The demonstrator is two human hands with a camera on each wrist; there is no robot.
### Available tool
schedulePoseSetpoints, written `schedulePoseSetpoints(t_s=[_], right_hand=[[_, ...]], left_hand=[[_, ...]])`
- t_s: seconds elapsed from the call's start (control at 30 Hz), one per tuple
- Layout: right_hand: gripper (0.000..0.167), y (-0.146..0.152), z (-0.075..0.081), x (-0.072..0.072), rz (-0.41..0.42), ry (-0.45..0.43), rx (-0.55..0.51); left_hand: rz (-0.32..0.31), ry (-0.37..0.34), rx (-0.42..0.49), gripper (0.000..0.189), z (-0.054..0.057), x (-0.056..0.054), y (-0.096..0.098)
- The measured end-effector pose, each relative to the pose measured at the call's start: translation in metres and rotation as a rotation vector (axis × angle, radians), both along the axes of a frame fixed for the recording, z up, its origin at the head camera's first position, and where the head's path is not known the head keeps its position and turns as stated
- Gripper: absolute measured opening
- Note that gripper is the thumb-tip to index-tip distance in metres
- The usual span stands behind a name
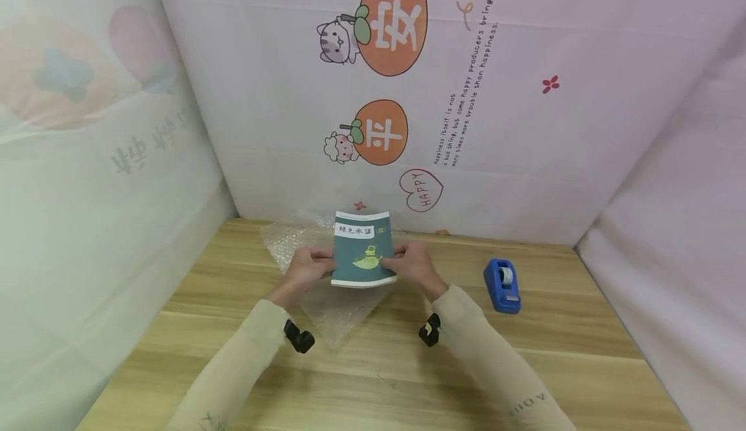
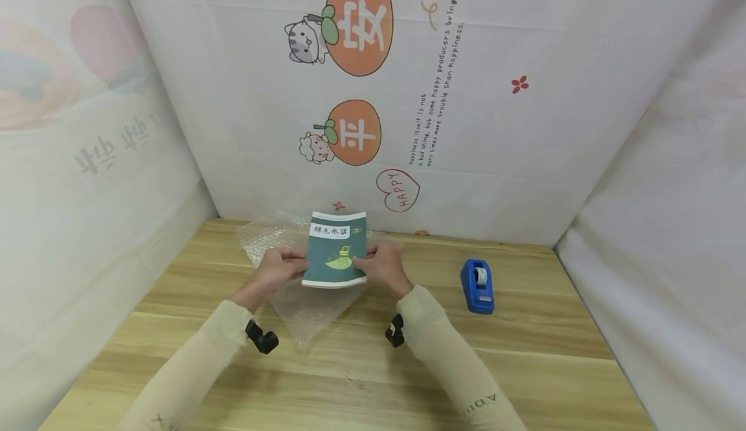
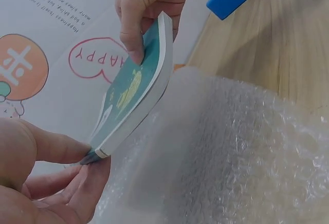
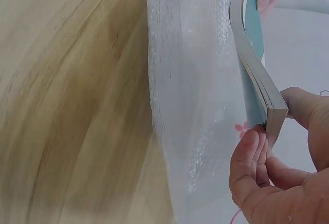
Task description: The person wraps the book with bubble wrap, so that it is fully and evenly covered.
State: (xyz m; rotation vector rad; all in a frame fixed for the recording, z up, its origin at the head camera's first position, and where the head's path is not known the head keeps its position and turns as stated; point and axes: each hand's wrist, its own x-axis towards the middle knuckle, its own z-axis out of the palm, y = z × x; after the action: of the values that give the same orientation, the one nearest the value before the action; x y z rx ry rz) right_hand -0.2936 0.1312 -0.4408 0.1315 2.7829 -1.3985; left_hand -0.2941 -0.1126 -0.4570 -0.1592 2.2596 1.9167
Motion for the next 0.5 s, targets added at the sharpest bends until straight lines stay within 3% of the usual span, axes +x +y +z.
schedulePoseSetpoints(t_s=[0.37,0.5], right_hand=[[0.031,-0.018,-0.019,-0.007,0.027,0.017,-0.08],[0.032,-0.024,-0.026,-0.009,0.032,0.019,-0.084]], left_hand=[[0.06,0.027,-0.024,0.034,-0.005,0.004,-0.014],[0.082,0.028,-0.06,0.032,-0.011,0.002,-0.018]])
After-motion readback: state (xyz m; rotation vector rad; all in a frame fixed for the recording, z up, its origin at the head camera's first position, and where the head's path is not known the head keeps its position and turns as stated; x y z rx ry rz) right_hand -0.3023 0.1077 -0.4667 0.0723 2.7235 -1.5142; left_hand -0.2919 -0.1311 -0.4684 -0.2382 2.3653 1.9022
